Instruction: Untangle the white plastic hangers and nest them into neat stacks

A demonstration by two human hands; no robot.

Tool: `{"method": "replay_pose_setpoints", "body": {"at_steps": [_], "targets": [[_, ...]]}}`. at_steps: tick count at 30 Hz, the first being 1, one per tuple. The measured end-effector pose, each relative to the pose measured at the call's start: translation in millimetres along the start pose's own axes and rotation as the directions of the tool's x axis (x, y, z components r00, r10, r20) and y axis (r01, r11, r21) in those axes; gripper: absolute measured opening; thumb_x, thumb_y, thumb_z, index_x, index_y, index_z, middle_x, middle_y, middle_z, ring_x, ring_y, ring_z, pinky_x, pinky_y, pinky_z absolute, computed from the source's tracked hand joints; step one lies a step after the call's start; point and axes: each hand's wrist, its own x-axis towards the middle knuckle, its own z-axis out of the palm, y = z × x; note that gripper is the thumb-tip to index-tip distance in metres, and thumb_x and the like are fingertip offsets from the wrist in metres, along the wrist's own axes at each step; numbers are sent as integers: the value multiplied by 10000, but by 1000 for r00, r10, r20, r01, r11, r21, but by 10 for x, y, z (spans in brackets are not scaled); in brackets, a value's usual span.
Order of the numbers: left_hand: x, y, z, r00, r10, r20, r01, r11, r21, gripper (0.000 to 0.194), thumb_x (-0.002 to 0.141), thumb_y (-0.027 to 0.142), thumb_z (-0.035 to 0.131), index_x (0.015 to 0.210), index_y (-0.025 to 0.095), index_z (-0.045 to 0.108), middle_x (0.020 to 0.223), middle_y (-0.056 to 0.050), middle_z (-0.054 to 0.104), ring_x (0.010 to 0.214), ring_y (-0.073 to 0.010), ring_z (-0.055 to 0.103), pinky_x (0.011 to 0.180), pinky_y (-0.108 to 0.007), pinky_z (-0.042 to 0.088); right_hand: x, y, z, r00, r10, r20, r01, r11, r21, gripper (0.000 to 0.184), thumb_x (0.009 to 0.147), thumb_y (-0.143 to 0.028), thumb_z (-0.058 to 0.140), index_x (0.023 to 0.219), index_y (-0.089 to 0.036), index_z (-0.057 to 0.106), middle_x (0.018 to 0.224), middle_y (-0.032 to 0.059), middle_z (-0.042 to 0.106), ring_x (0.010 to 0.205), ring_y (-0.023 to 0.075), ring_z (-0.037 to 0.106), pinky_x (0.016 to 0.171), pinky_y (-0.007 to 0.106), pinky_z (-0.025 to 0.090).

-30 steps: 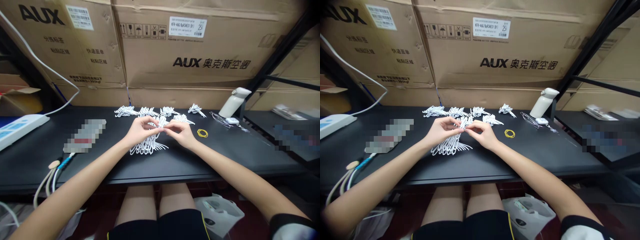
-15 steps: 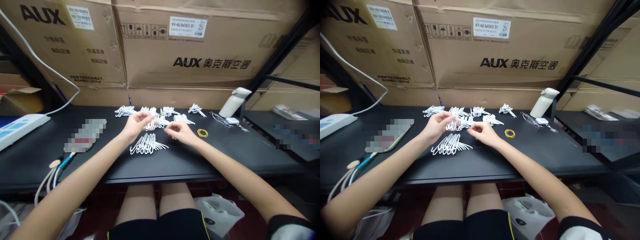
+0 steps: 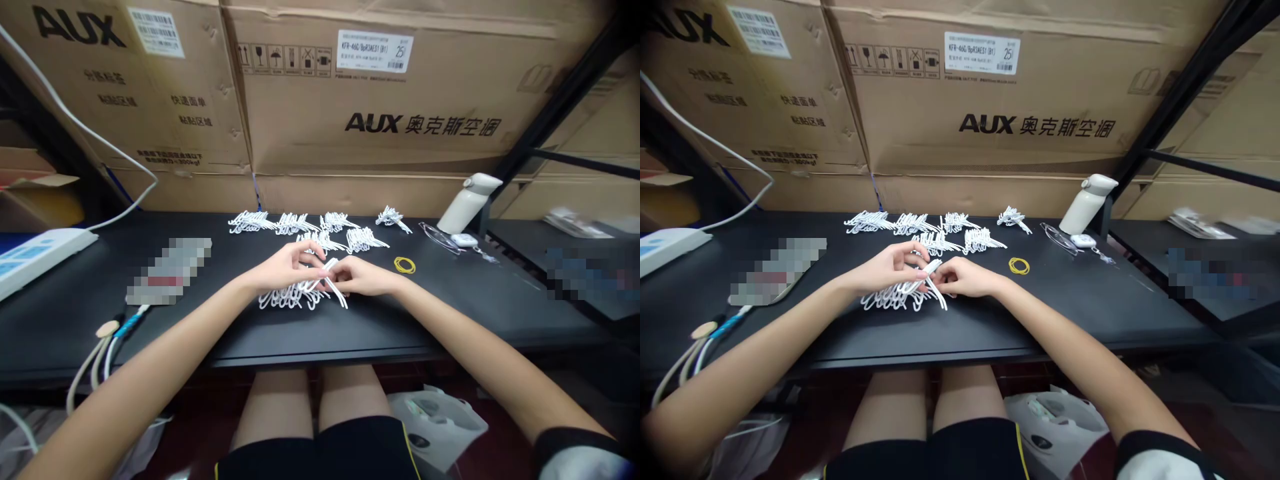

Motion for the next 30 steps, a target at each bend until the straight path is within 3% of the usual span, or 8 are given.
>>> {"method": "replay_pose_setpoints", "body": {"at_steps": [7, 10, 13, 15, 19, 23, 27, 30], "targets": [[-4, -11, -7, 999, -19, -27, 18, 999, -37, 322, 724, 304, 732, 910, 184, 499, 849, -43, 680, 745, -218, 718, 695, -351, 569, -171, 43, -390, 936, 233, 264, -244, 970, 9, 149, 766, -282, 630, 781, -134, 638, 627, -14, 589, 532, 79, 538, 417, 160, 361], [-2, 0, 12, 999, -16, -30, 15, 999, -45, 317, 724, 302, 733, 905, 177, 505, 842, -52, 682, 755, -220, 715, 710, -370, 572, -285, 88, -580, 904, 299, 306, -320, 947, 22, 173, 743, -304, 669, 741, -134, 641, 600, -11, 595, 517, 76, 539, 399, 155, 348], [12, 13, 33, 996, 11, -94, -13, 1000, -23, 319, 713, 315, 742, 882, 169, 514, 873, -68, 686, 723, -216, 714, 668, -351, 573, -358, 90, -685, 946, 272, 178, -294, 949, 110, 201, 741, -335, 685, 747, -137, 652, 584, -5, 603, 496, 72, 521, 402, 163, 358], [30, 10, 34, 975, 71, -209, -72, 997, 7, 317, 701, 324, 751, 855, 163, 525, 883, -69, 683, 734, -218, 715, 639, -320, 565, -341, 76, -669, 980, 197, -22, -189, 959, 210, 217, 751, -356, 684, 761, -143, 646, 564, -12, 589, 485, 73, 510, 418, 175, 382], [69, -23, -7, 886, 189, -423, -179, 982, 64, 321, 692, 339, 757, 829, 155, 533, 894, -70, 686, 803, -218, 711, 701, -303, 549, -190, 60, -478, 909, 63, -413, 62, 957, 283, 227, 753, -363, 690, 750, -147, 621, 540, -27, 554, 496, 82, 517, 470, 206, 439], [84, -57, -47, 840, 221, -495, -188, 975, 116, 356, 673, 351, 767, 864, 153, 540, 952, -76, 689, 814, -192, 699, 784, -318, 531, -73, 57, -284, 907, 22, -421, 89, 966, 241, 253, 736, -381, 701, 755, -140, 628, 547, -20, 555, 493, 94, 518, 464, 230, 445], [84, -76, -42, 848, 245, -470, -187, 968, 166, 347, 673, 345, 763, 867, 154, 548, 915, -51, 671, 757, -152, 677, 716, -273, 525, -40, 30, -179, 897, -1, -442, 88, 981, 175, 271, 739, -405, 689, 762, -139, 643, 575, -12, 561, 493, 95, 505, 438, 227, 410], [83, -81, -22, 857, 264, -443, -194, 961, 198, 318, 699, 335, 744, 869, 153, 547, 926, -49, 651, 754, -139, 666, 681, -247, 513, -28, 11, -125, 851, -92, -517, 144, 988, 61, 234, 765, -377, 670, 763, -144, 651, 663, 17, 611, 552, 104, 527, 495, 242, 430]]}}
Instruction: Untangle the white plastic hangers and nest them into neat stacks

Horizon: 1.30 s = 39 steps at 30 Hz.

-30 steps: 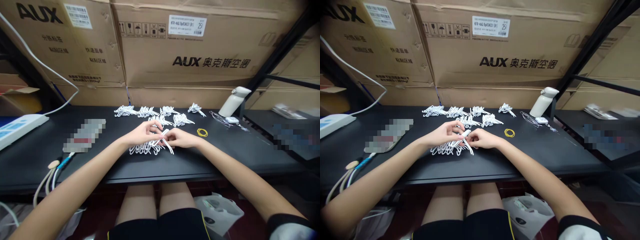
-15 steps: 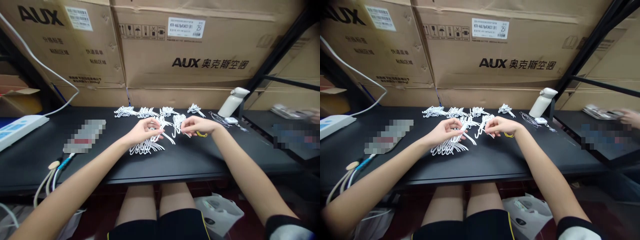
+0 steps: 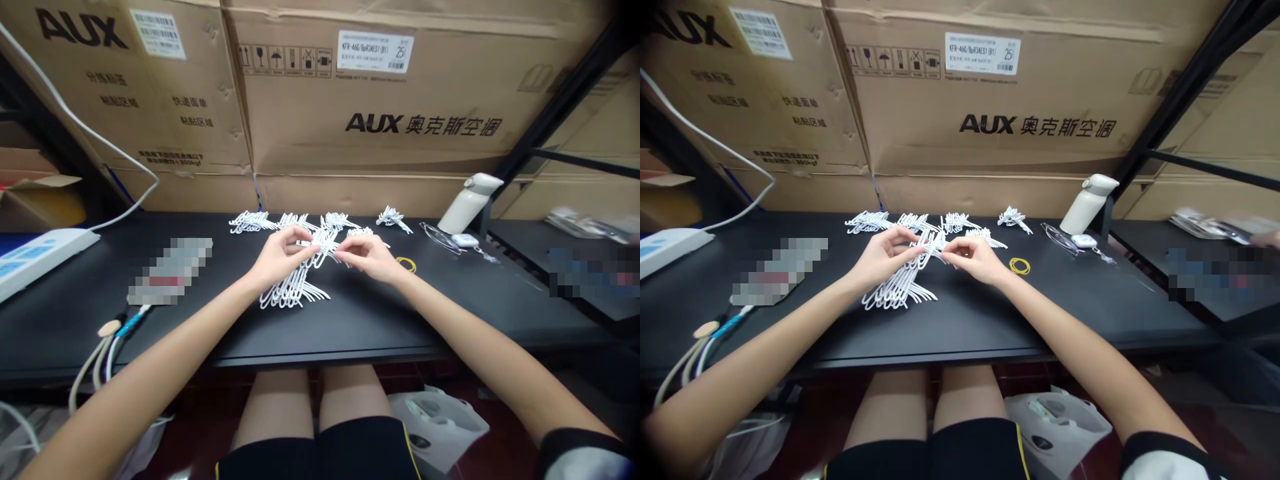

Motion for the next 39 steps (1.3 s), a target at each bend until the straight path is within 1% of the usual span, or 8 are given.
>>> {"method": "replay_pose_setpoints", "body": {"at_steps": [7, 13, 18, 28, 30, 32, 36, 39], "targets": [[-29, 38, 43, 1000, 22, 17, -22, 1000, 1, 312, 707, 336, 734, 866, 154, 537, 906, -43, 627, 734, -137, 663, 653, -235, 518, -37, 24, 141, 977, -180, -116, 166, 978, -123, 198, 831, -372, 605, 802, -177, 624, 868, 56, 661, 816, 171, 613, 698, 298, 497], [-35, 31, 39, 999, 39, 8, -39, 999, 14, 316, 705, 344, 736, 861, 157, 535, 905, -41, 623, 748, -139, 670, 677, -241, 528, -57, 96, 219, 997, -20, -69, 26, 995, 96, 254, 819, -415, 612, 860, -165, 599, 773, 46, 693, 609, 130, 635, 530, 247, 489], [-30, 21, 31, 998, 44, 39, -44, 999, -10, 326, 694, 335, 747, 870, 154, 541, 922, -51, 630, 756, -147, 670, 664, -243, 529, -50, 58, 220, 999, 37, -27, -31, 983, 179, 306, 766, -437, 661, 828, -139, 640, 726, 58, 697, 540, 122, 622, 463, 232, 479], [-26, 60, -1, 994, -35, 106, 40, 998, -42, 355, 624, 320, 799, 825, 156, 557, 792, -33, 662, 733, -172, 682, 680, -285, 547, -108, 28, 311, 995, -63, -82, 73, 990, 124, 271, 791, -431, 646, 804, -160, 645, 706, 26, 663, 561, 118, 604, 572, 274, 519], [-20, 76, 0, 995, -60, 86, 66, 995, -77, 367, 625, 322, 800, 840, 160, 551, 764, -40, 684, 731, -190, 694, 686, -300, 547, -88, 38, 313, 993, -44, -111, 58, 989, 133, 291, 806, -450, 623, 821, -160, 641, 707, 25, 655, 568, 119, 610, 550, 260, 511], [-3, 92, -11, 995, -91, 31, 94, 987, -128, 376, 628, 326, 799, 855, 164, 547, 757, -45, 700, 729, -199, 702, 706, -312, 545, -58, 52, 295, 975, -9, -223, 41, 989, 141, 323, 830, -483, 575, 829, -163, 617, 713, 20, 639, 564, 114, 613, 497, 231, 485], [63, 112, -82, 971, -200, -128, 143, 924, -355, 313, 682, 347, 750, 863, 179, 557, 836, -24, 700, 750, -165, 699, 687, -262, 547, -20, 75, 218, 894, 1, -447, 59, 991, 121, 352, 868, -494, 505, 724, -174, 532, 616, -15, 566, 466, 86, 538, 425, 204, 418], [96, 121, -131, 954, -255, -157, 141, 845, -516, 246, 727, 334, 708, 860, 191, 558, 833, 4, 675, 770, -129, 690, 658, -200, 539, -42, 75, 204, 926, -41, -376, 60, 997, 39, 367, 874, -450, 517, 629, -179, 485, 513, -39, 491, 412, 75, 458, 428, 212, 376]]}}
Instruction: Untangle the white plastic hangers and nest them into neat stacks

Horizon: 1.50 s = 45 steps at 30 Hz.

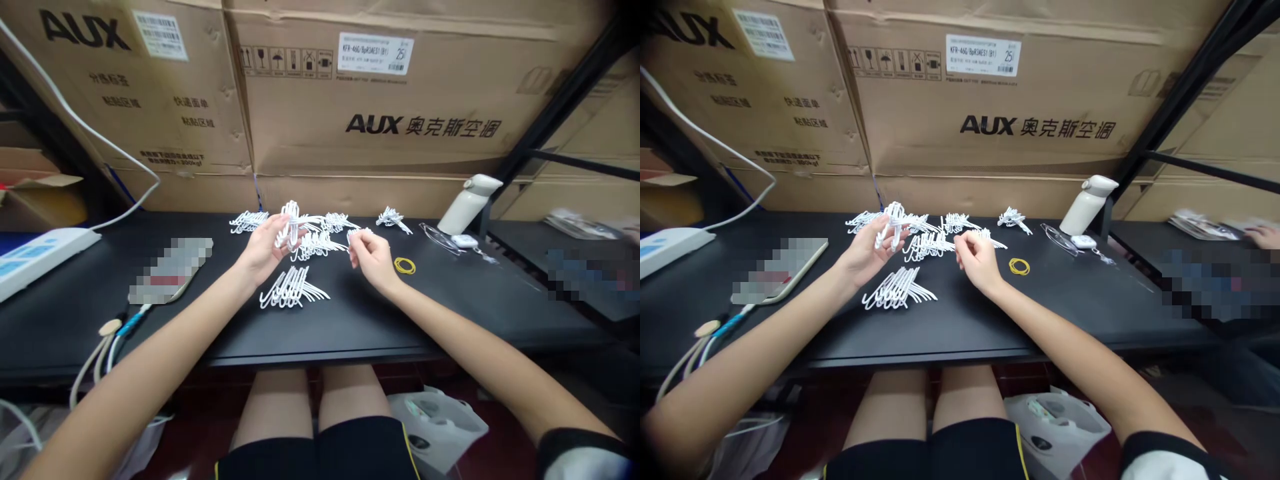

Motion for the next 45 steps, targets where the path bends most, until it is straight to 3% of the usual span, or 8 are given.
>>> {"method": "replay_pose_setpoints", "body": {"at_steps": [7, 11, 18, 28, 31, 35, 37, 45], "targets": [[-114, -8, 30, 915, -230, 331, 138, 950, 281, 281, 700, 310, 749, 835, 169, 547, 801, -50, 713, 659, -186, 695, 596, -279, 538, -137, -31, 120, 811, -28, 585, 169, 968, -187, 201, 818, -329, 617, 760, -142, 658, 721, 20, 635, 593, 101, 505, 603, 231, 411], [-160, -41, 31, 868, -274, 414, 79, 899, 431, 281, 728, 319, 732, 889, 163, 562, 736, -64, 727, 653, -183, 691, 576, -254, 503, -131, -26, 127, 768, -57, 638, 186, 973, -138, 209, 847, -307, 572, 844, -121, 666, 870, 62, 653, 765, 150, 557, 701, 248, 427], [-157, -64, 47, 852, -303, 426, 54, 862, 505, 274, 730, 338, 726, 867, 165, 563, 697, -45, 719, 619, -152, 667, 574, -240, 478, -56, -1, 39, 692, 193, 695, -47, 974, -223, 365, 827, -440, 568, 889, -99, 681, 608, -13, 548, 494, 71, 397, 471, 201, 302], [-167, -68, 50, 862, -316, 395, 101, 873, 477, 317, 688, 367, 753, 845, 166, 566, 784, -87, 731, 750, -219, 707, 656, -319, 548, 245, 4, -464, 429, 460, 778, -328, 881, -340, 199, 730, -297, 658, 792, -108, 668, 552, -10, 581, 476, 75, 525, 405, 162, 380], [-162, -70, 68, 901, -255, 352, 82, 895, 439, 337, 672, 370, 765, 839, 162, 559, 845, -110, 733, 762, -236, 707, 604, -315, 546, 343, 20, -660, 493, 522, 696, -407, 846, -346, 225, 692, -322, 716, 756, -111, 670, 507, -21, 555, 424, 57, 471, 359, 159, 308], [-138, -70, 89, 954, -153, 259, 48, 927, 371, 356, 659, 365, 778, 832, 164, 540, 836, -97, 732, 787, -244, 707, 639, -335, 547, 392, 9, -705, 798, 430, 422, -422, 899, -118, 269, 688, -378, 738, 764, -135, 651, 481, -45, 508, 405, 39, 409, 366, 166, 285], [-116, -81, 78, 972, -69, 225, -18, 932, 361, 355, 657, 363, 780, 819, 165, 535, 812, -83, 731, 810, -238, 705, 699, -340, 536, 376, -2, -641, 878, 359, 316, -380, 925, 4, 284, 684, -392, 744, 771, -141, 643, 482, -51, 493, 411, 39, 403, 376, 169, 294], [-86, -137, 38, 976, 40, 212, -126, 905, 407, 361, 660, 333, 780, 879, 163, 550, 859, -66, 717, 906, -213, 678, 840, -338, 497, 265, 22, -413, 865, 291, 409, -332, 943, 31, 285, 679, -400, 743, 723, -133, 654, 469, -40, 494, 438, 70, 442, 404, 199, 340]]}}
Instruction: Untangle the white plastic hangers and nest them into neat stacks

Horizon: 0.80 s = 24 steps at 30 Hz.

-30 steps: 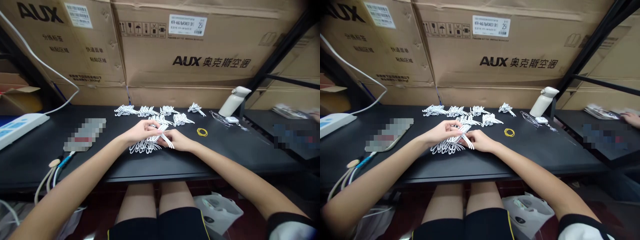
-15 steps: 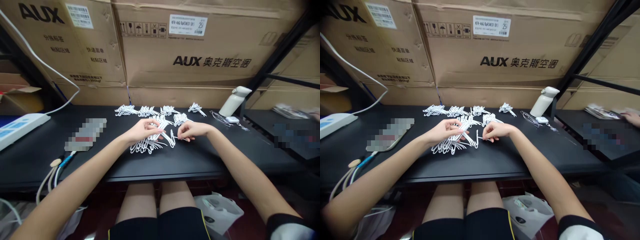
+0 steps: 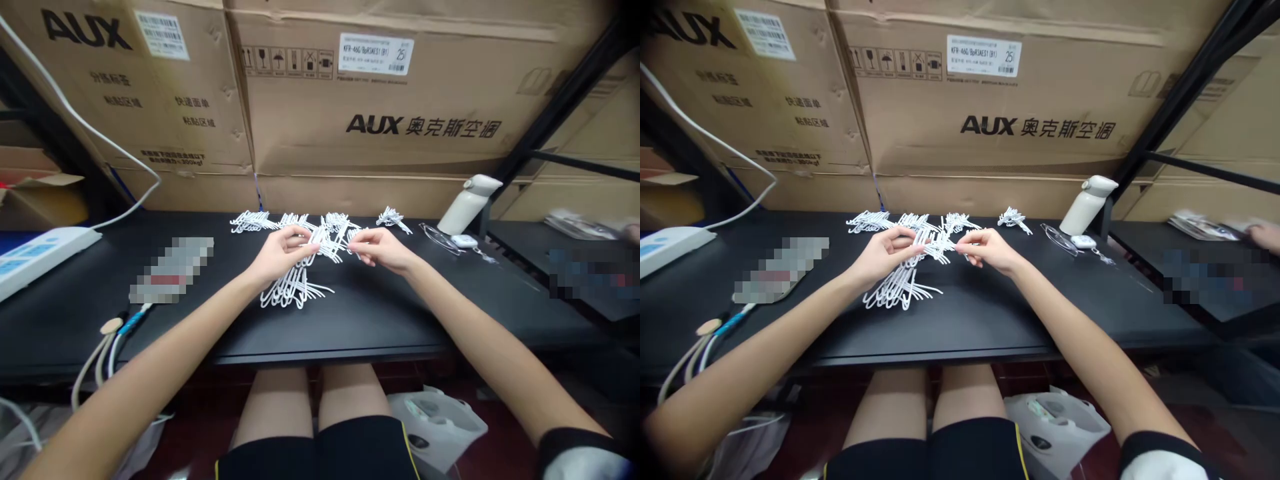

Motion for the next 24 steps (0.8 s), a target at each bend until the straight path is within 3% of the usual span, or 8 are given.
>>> {"method": "replay_pose_setpoints", "body": {"at_steps": [7, 14, 20, 24], "targets": [[-22, 15, 35, 997, 41, 72, -44, 998, 43, 340, 670, 331, 769, 872, 162, 554, 925, -69, 689, 922, -205, 663, 830, -320, 513, -37, -32, 230, 1000, -17, 16, 18, 998, -67, 290, 700, -419, 711, 732, -135, 660, 479, -39, 487, 439, 75, 428, 410, 215, 318], [-38, 31, 45, 999, 29, 35, -31, 998, 53, 362, 659, 346, 772, 884, 164, 555, 837, -39, 650, 876, -198, 660, 770, -303, 526, -63, -10, 378, 959, -273, -73, 257, 950, -178, 236, 740, -381, 689, 742, -144, 680, 739, 45, 629, 632, 129, 553, 512, 243, 430], [-32, 17, 42, 998, 32, 50, -34, 998, 46, 349, 644, 324, 781, 855, 159, 556, 795, -29, 631, 835, -179, 650, 743, -290, 524, -58, 48, 409, 988, -142, 62, 145, 989, -36, 285, 792, -423, 637, 839, -143, 657, 752, 55, 690, 606, 133, 616, 517, 244, 487], [-37, 6, 37, 996, 14, 92, -18, 999, 38, 353, 651, 321, 778, 876, 160, 558, 797, -35, 638, 830, -175, 650, 732, -283, 522, -73, 28, 432, 985, -151, 86, 156, 987, -49, 302, 802, -426, 625, 799, -128, 673, 709, 50, 693, 537, 108, 591, 511, 241, 490]]}}
